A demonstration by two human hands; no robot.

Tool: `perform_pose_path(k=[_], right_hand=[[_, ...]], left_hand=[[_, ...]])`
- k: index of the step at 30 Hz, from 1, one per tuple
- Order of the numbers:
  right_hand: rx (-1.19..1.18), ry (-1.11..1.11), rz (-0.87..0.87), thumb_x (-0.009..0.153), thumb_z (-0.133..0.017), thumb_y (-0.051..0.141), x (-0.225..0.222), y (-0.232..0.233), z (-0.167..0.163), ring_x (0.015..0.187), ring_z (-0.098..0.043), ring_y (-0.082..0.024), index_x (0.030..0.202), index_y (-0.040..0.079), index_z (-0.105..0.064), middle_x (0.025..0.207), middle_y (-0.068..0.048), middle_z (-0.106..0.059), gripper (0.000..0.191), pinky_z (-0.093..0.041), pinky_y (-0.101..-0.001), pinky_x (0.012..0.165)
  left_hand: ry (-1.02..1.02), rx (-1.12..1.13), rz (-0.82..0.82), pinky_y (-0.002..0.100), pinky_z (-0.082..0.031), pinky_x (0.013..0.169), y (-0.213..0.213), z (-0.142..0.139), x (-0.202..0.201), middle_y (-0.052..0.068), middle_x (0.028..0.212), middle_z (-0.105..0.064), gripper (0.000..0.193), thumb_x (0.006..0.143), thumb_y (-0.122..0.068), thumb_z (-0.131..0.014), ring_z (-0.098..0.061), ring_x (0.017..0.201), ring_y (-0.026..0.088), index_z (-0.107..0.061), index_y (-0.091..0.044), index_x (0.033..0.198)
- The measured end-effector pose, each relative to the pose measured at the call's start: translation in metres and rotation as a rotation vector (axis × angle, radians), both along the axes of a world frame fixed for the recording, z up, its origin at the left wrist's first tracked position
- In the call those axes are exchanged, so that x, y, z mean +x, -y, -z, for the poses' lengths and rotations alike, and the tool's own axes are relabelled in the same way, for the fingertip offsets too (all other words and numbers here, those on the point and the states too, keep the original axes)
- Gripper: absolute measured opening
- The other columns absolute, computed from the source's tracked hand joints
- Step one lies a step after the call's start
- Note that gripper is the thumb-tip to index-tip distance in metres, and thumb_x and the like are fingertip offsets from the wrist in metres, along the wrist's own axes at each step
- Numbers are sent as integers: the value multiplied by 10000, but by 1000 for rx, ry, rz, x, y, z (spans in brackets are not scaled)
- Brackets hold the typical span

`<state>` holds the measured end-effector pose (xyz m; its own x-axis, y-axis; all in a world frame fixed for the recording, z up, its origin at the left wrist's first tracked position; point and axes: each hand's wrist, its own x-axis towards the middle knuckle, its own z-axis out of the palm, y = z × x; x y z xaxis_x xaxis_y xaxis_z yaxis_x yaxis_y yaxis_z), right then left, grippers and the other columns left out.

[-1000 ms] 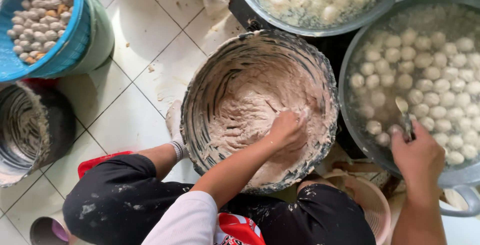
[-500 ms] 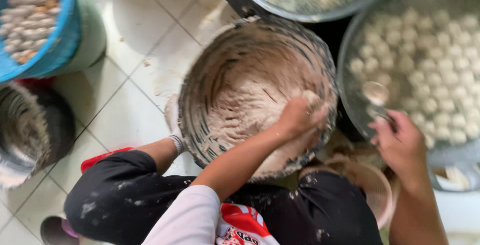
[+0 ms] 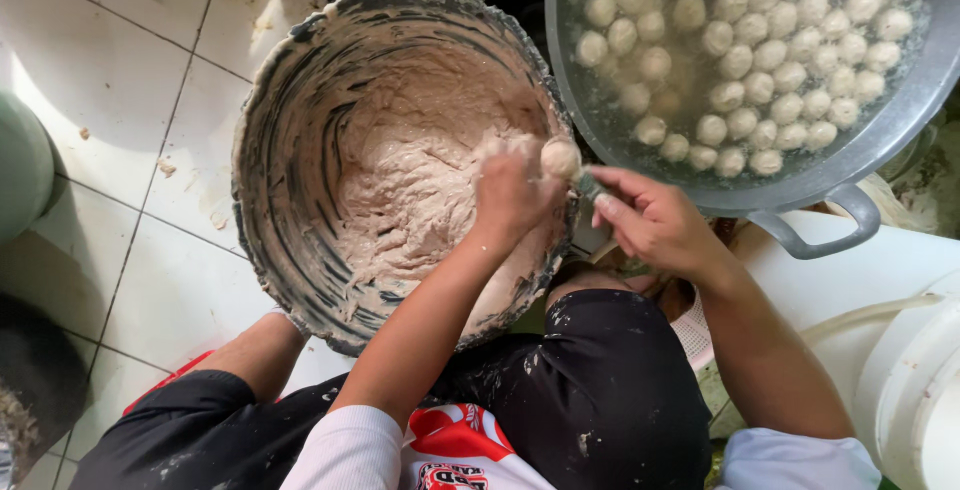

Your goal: The person sits on the floor with a large bowl of dough batter on their lap. They repeatedly squeeze dough by hand into a scoop and release the formed ball into a large pan of water beside them, adding to the balls already in the pan.

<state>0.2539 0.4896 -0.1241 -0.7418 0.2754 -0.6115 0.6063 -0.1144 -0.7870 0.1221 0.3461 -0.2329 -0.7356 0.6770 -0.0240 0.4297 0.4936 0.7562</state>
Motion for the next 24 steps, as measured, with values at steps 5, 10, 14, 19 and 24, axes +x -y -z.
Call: perform_pose_path(k=[5,10,14,19,24], right_hand=[[458,68,69,992,-594,137,5,-29,1,572,-536,-36,1479,120,-550,862,-17,-709,490,-449,-221,491],[688,-32,120,1066,-620,119,7,-37,-3,752,-570,-34,1477,72,-603,955,-34,-708,414,-471,-214,635],[345,25,1,1002,-588,132,9,-9,0,627,-529,-55,1443,106,-621,890,-8,-717,443,-440,-244,534],[314,23,-197,1018,-560,159,-1,12,4,589,-559,-54,1425,80,-591,835,-12,-694,416,-468,-238,527],[-5,23,-116,1019,-526,145,-6,1,10,508,-512,-57,1443,56,-568,834,-5,-665,435,-427,-225,464]], left_hand=[[-77,-39,-183,510,-547,703,9,18,0,246,977,-663,349,792,-416,-797,-651,878,415,-733,-83,873],[30,167,-169,465,-558,730,12,31,9,176,835,-684,293,868,-319,-797,-681,812,395,-644,-70,841],[160,257,-135,395,-581,662,5,21,10,132,792,-680,287,882,-302,-790,-721,724,329,-616,-75,873],[66,191,-79,450,-582,687,-2,-2,11,160,832,-722,305,730,-293,-828,-724,775,381,-723,-87,929],[389,-456,64,495,-581,849,9,-1,-16,221,980,-735,538,775,-554,-766,-731,941,393,-748,-73,1017]])
